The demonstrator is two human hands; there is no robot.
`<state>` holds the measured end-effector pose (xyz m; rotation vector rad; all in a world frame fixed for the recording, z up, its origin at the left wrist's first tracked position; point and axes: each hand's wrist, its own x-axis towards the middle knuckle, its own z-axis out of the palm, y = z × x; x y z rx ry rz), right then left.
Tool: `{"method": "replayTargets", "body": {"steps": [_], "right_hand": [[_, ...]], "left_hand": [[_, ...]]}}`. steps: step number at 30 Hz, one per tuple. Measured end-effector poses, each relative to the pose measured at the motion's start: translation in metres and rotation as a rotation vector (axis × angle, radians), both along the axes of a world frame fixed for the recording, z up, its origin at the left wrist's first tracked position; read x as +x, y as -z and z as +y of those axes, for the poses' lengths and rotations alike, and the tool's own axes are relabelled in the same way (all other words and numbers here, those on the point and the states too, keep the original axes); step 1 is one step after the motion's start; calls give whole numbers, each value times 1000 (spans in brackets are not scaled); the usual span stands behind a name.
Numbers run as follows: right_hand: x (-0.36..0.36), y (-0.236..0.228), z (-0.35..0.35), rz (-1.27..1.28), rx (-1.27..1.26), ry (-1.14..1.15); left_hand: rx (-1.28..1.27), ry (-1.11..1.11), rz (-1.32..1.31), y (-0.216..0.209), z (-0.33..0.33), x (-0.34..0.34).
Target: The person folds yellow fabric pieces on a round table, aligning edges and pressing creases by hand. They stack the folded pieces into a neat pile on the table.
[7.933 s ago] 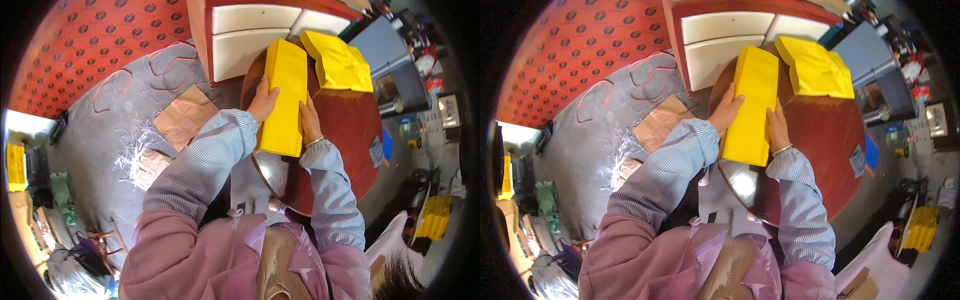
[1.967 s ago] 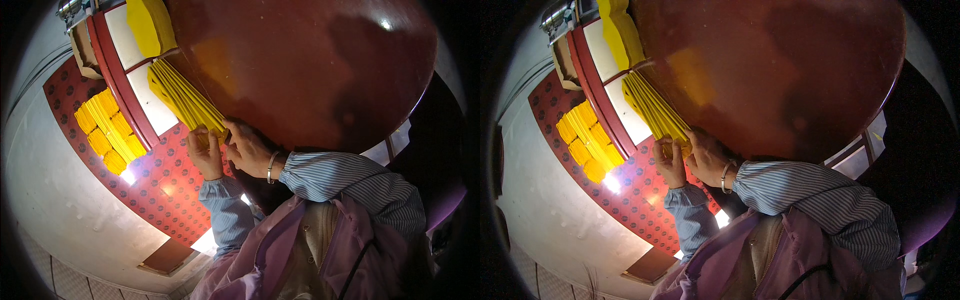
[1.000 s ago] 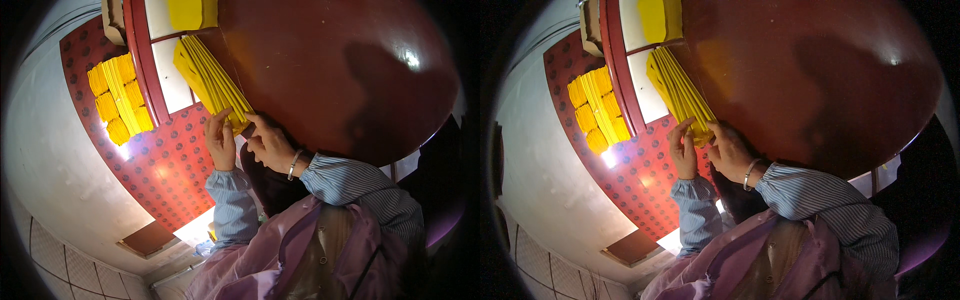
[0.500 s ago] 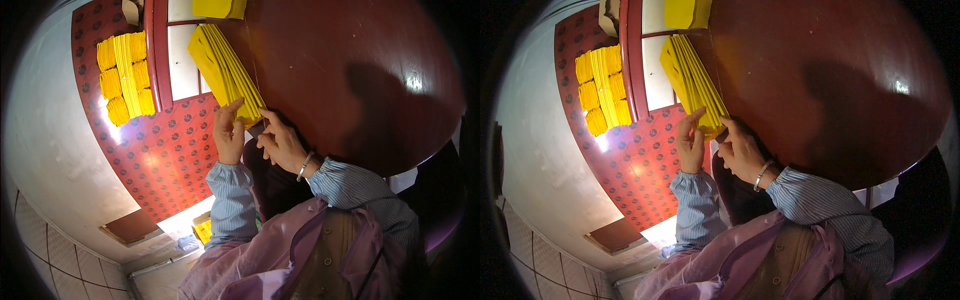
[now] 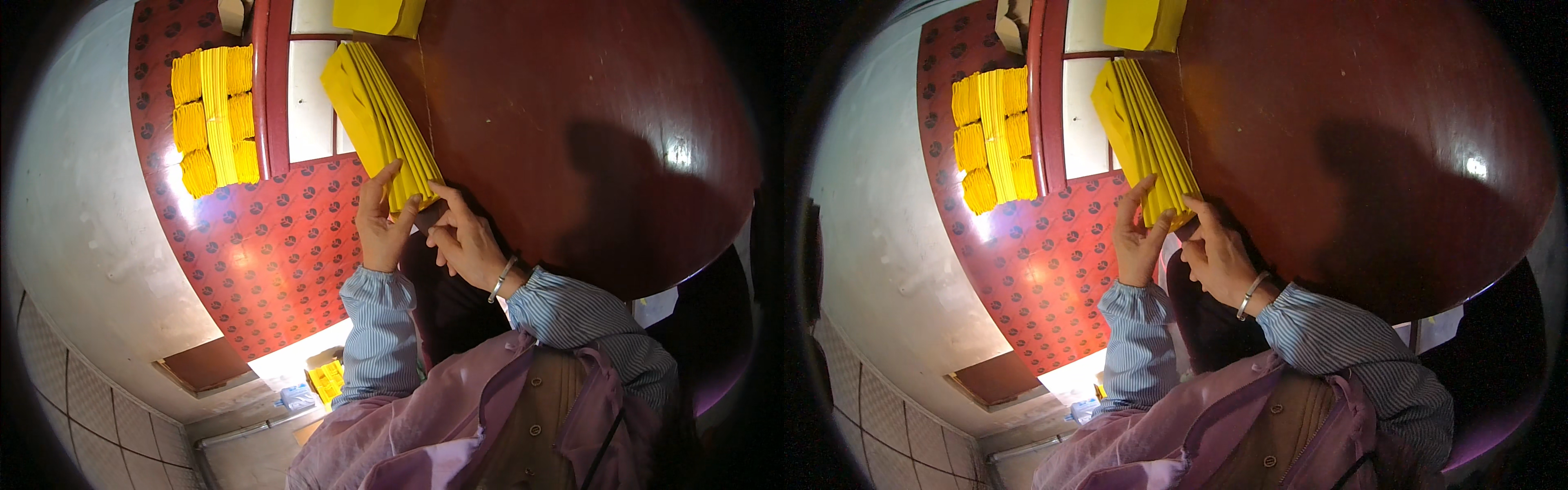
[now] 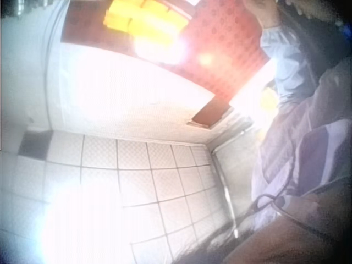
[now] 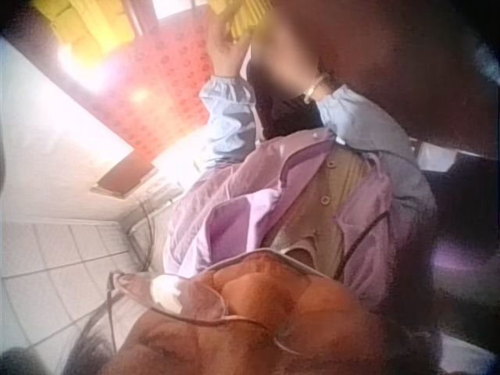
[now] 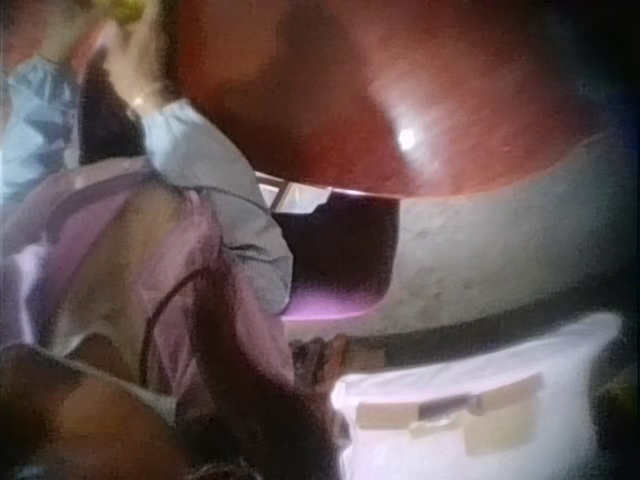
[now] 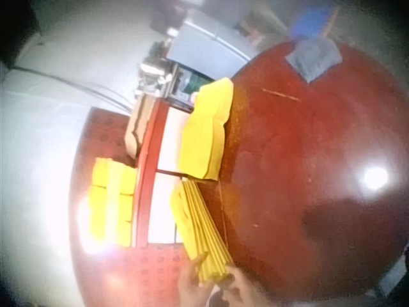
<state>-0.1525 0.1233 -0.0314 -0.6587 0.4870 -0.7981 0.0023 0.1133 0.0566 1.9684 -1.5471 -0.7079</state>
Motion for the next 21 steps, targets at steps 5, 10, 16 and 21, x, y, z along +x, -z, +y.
{"method": "replayTargets", "body": {"steps": [5, 10, 16, 21], "right_hand": [[-1, -1, -1, 5, 7, -3], [-2, -2, -1, 3, 21, -9], [1, 0, 0, 4, 30, -9], [3, 3, -1, 2, 16, 1]], "left_hand": [[4, 18, -28, 1, 0, 2], [-9, -24, -35, 3, 0, 6], [-44, -62, -14, 8, -2, -2], [-21, -63, -260, 12, -6, -7]]}}
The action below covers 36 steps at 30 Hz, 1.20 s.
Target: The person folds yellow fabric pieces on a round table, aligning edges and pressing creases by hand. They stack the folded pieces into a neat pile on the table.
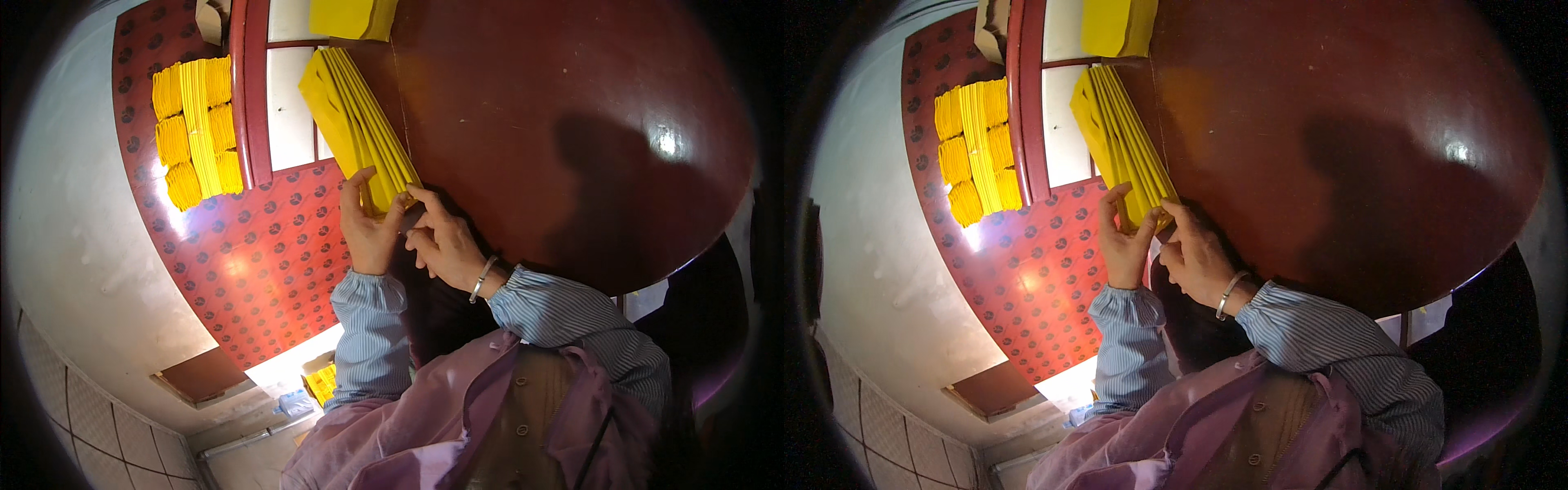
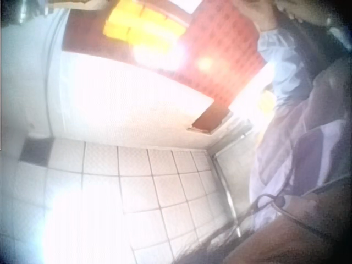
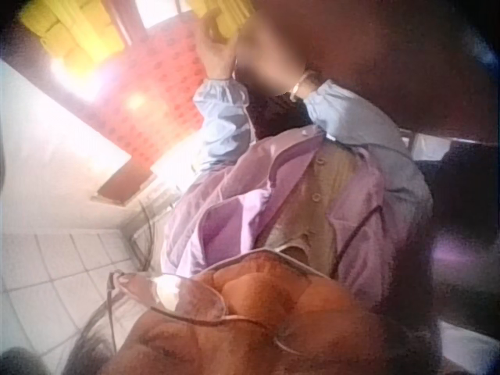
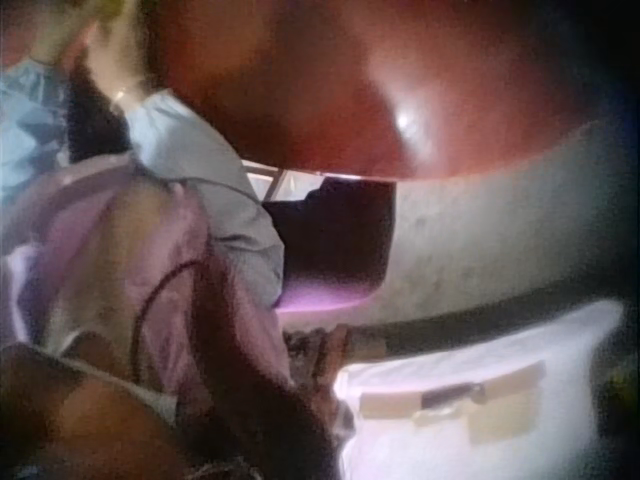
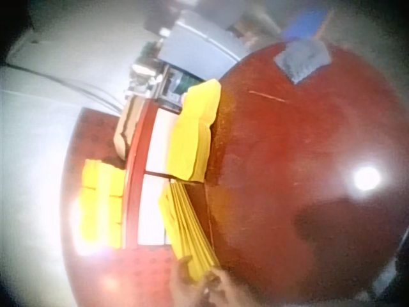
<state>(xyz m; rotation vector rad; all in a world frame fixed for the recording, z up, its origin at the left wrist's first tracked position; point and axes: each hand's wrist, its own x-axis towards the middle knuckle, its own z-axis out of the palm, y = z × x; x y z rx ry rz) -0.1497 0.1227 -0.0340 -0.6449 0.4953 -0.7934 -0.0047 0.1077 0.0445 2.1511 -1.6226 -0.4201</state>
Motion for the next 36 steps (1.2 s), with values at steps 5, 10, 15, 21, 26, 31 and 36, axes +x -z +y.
{"method": "replayTargets", "body": {"steps": [5, 10, 15, 21, 26, 31, 36], "right_hand": [[0, 0, 1, -1, -1, 12], [3, 2, 2, -21, -15, 44], [6, 5, 4, -7, -45, 60], [16, 11, 10, 119, -230, 193], [21, 13, 13, 183, -314, 265], [15, 7, 14, 160, -197, 284], [14, 10, 12, 112, -207, 216]], "left_hand": [[-42, 29, 71, 2, 2, 2], [-6, 106, -169, 0, 3, 5], [13, 65, -175, -2, 2, 1], [-15, 236, -107, -4, 1, 1], [122, 267, -298, -8, 2, 7], [102, 261, -306, -8, 2, 5], [94, 277, -303, -10, 0, 0]]}}
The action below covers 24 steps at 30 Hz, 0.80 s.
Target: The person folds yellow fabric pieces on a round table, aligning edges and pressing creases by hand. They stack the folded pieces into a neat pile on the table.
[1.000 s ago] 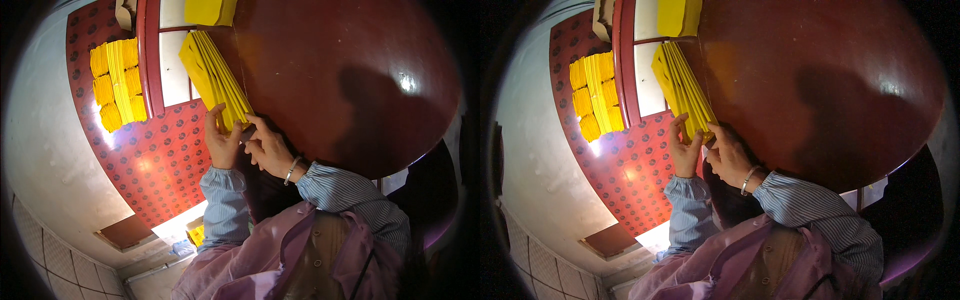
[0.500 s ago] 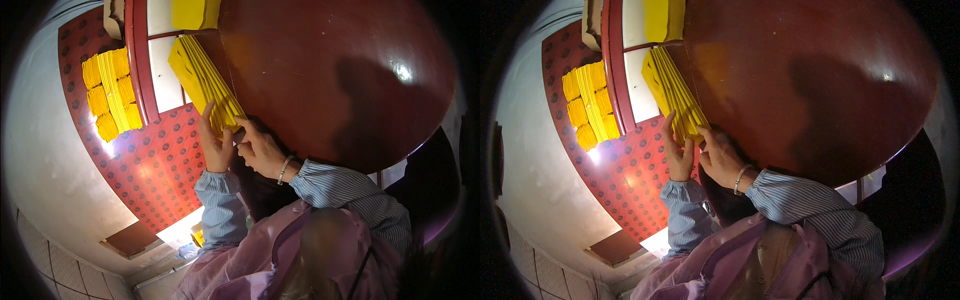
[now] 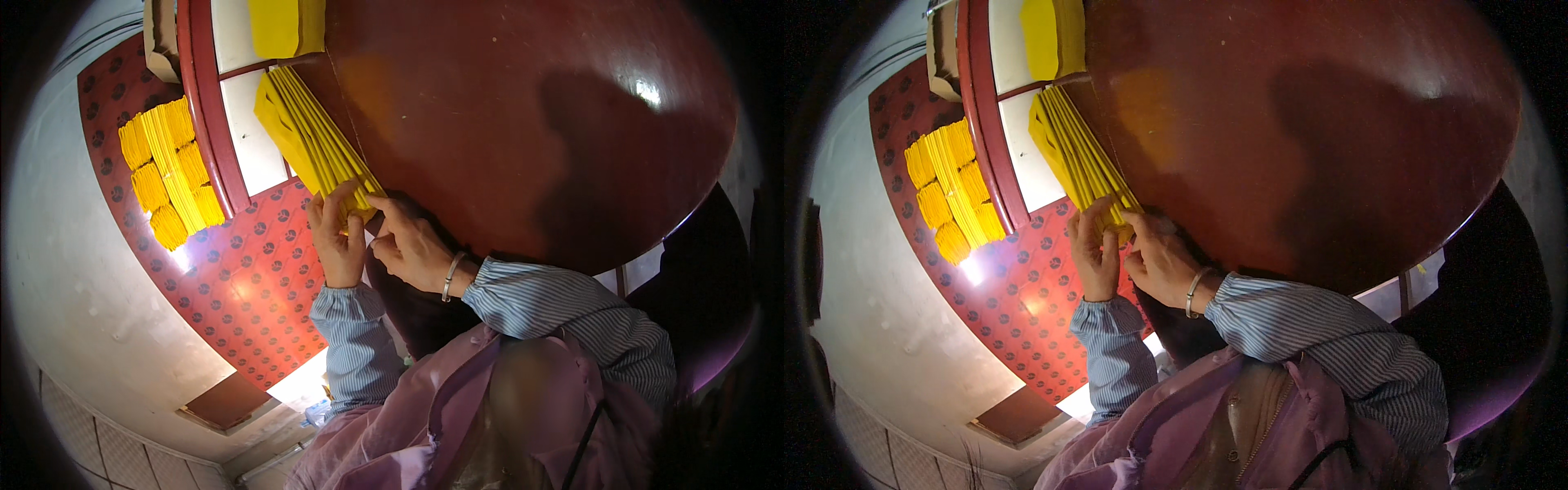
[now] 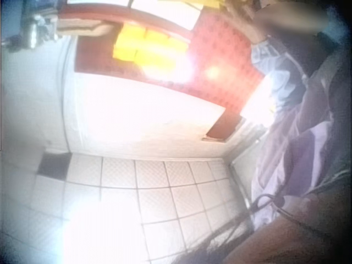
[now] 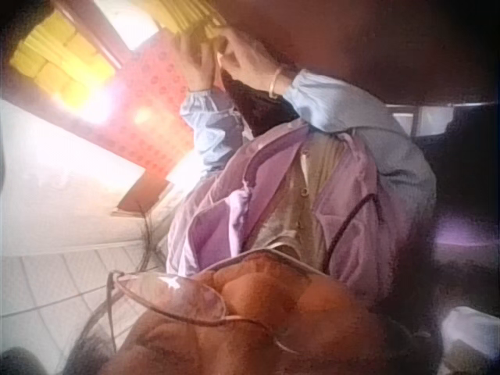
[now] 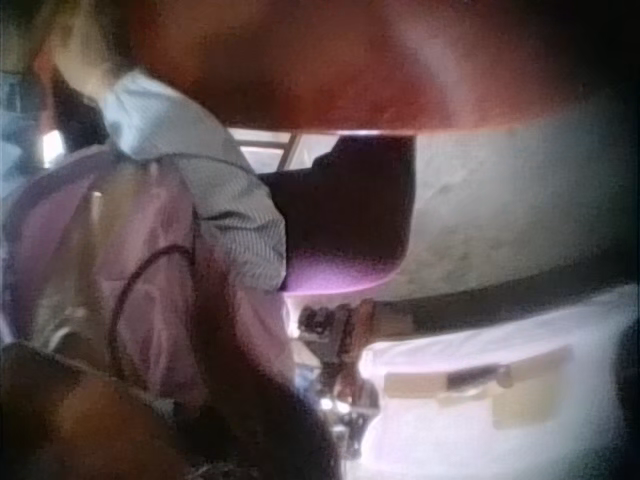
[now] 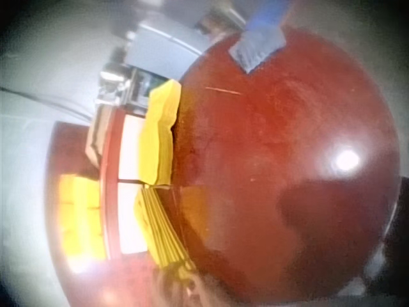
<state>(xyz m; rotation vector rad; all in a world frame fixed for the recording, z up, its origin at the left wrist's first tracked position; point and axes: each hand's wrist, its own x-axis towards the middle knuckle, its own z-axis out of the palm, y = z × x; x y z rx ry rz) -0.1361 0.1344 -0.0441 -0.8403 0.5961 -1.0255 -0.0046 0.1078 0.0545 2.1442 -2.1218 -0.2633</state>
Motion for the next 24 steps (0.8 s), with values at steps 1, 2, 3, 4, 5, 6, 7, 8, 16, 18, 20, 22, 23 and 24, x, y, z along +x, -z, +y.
{"method": "replayTargets", "body": {"steps": [1, 2, 3, 4, 5, 6, 7, 8, 16, 18, 20, 22, 23, 24], "right_hand": [[2, 1, -1, 13, -44, 53], [4, 2, -2, 9, -58, 39], [6, 3, -2, 5, -72, 27], [7, 3, -2, 9, -79, 45], [8, 3, -1, 13, -87, 64], [7, 2, 1, 26, -88, 115], [7, 1, 2, 54, -67, 115], [6, 1, 4, 35, -38, 124], [5, -2, 2, 8, 84, 44], [7, 0, 1, 19, 25, 83], [10, 4, 4, 42, -39, 124], [16, 4, 8, 88, -95, 186], [19, 4, 10, 120, -121, 228], [22, 3, 11, 164, -143, 293]], "left_hand": [[-9, 25, 6, 0, 0, 0], [-7, 46, 14, 0, -1, -1], [-12, 56, -2, 0, -1, -1], [-5, 63, -16, 0, -1, -1], [4, 60, -5, -1, -1, -1], [3, 69, -31, -1, 0, -1], [2, 68, -32, -2, 0, 0], [1, 66, -34, -2, 0, 0], [14, 44, -58, -1, 0, 2], [18, 36, -57, -1, 0, 4], [29, -5, -45, -1, 0, 6], [28, 8, -23, 0, 2, 8], [31, 0, -10, -1, 3, 10], [34, -1, -24, -1, 4, 11]]}}
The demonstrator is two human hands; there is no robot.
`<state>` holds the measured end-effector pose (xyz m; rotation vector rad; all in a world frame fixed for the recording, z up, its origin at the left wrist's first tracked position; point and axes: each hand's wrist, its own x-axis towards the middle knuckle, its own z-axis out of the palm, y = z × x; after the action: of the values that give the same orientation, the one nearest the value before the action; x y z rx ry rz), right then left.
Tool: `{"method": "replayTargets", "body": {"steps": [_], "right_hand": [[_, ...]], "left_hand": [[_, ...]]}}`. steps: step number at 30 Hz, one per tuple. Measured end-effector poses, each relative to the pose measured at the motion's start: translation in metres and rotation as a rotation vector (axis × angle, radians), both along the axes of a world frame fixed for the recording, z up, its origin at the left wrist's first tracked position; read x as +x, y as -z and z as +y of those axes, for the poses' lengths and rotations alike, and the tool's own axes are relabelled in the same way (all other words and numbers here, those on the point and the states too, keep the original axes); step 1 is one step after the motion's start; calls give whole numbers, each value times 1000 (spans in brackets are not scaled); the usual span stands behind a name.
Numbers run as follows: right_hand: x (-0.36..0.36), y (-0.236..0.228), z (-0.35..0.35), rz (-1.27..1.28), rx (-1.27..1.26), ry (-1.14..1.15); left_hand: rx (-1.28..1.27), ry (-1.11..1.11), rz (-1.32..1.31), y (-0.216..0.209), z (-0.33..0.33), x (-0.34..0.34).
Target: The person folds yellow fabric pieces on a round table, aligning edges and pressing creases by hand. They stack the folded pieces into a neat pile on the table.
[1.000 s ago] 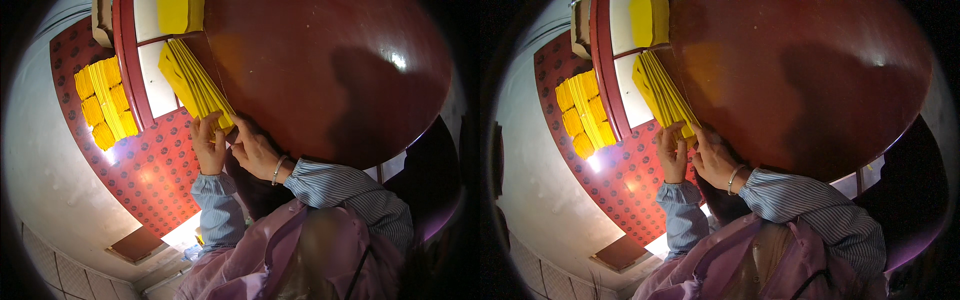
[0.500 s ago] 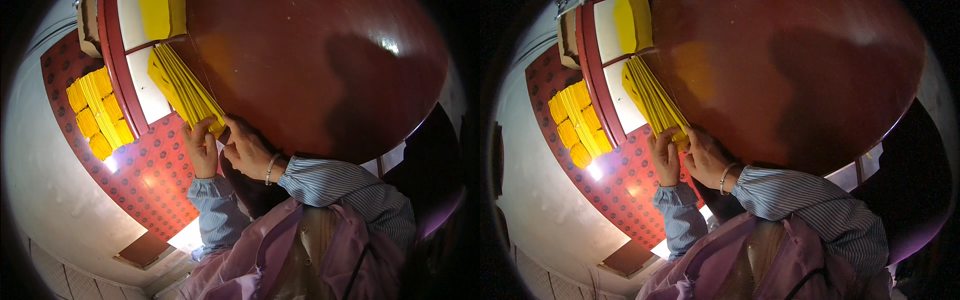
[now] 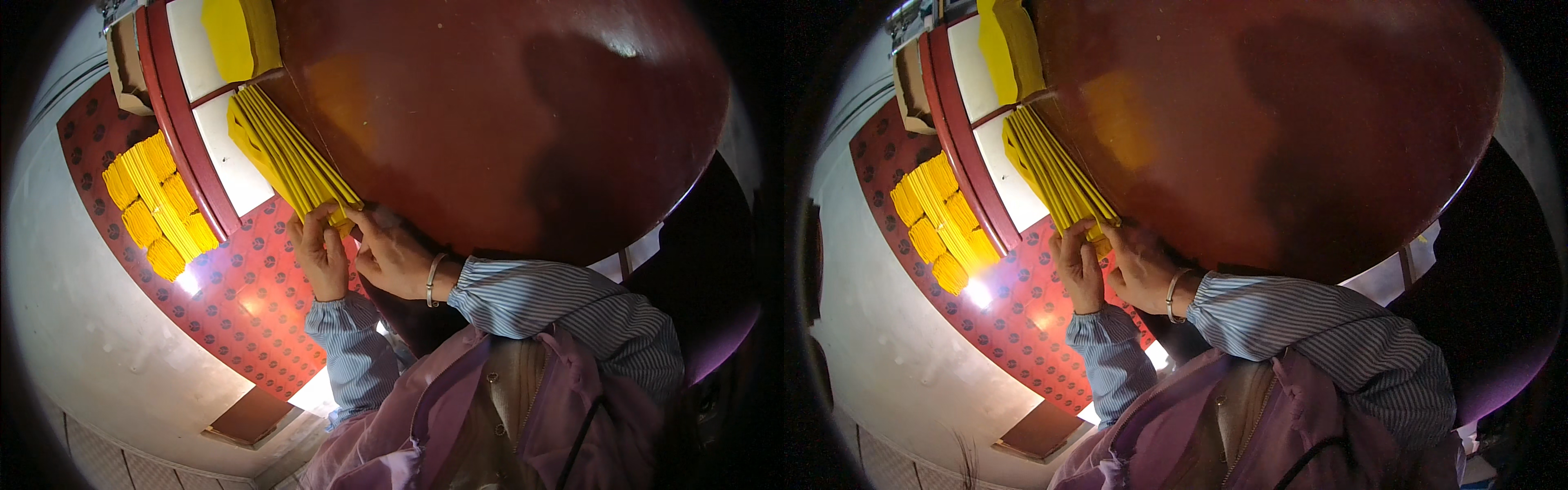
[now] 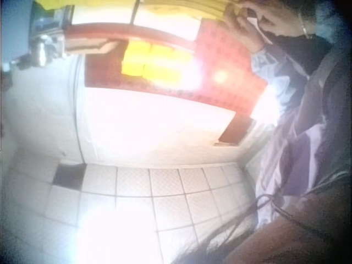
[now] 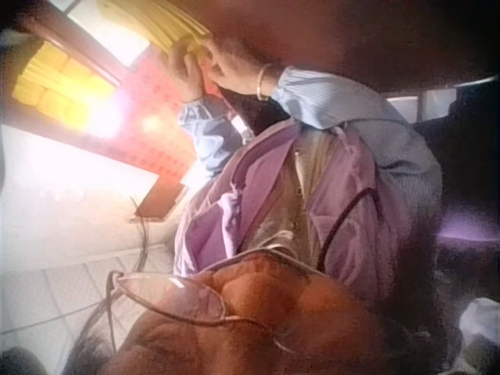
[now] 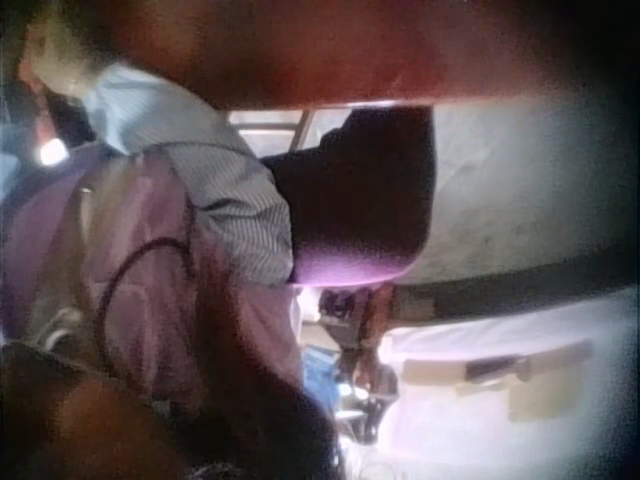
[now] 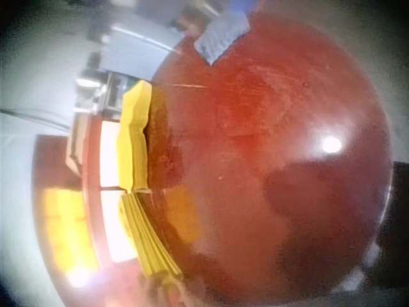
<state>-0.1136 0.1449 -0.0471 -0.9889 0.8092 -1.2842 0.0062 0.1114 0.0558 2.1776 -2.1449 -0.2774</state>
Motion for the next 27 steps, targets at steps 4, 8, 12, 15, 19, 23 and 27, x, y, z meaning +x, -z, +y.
{"method": "replayTargets", "body": {"steps": [4, 8, 12, 15, 19, 23, 27], "right_hand": [[-5, -6, -4, -34, 46, -4], [-38, -11, -17, -270, 402, -541], [-56, -19, -32, -267, 430, -496], [-66, -17, -42, -214, 373, -426], [-84, -5, -74, -252, 362, -268], [-114, 0, -125, -102, 280, -210], [-138, -6, -154, 124, 186, -276]], "left_hand": [[20, 44, -76, -3, 1, -1], [-23, 47, -114, -3, -4, -14], [-72, 15, 30, -11, -5, -26], [-81, 9, 157, -24, -5, -24], [-220, 88, 80, -41, -47, -2], [-362, 248, 239, -26, -176, 8], [-317, 174, -23, 13, -271, -2]]}}
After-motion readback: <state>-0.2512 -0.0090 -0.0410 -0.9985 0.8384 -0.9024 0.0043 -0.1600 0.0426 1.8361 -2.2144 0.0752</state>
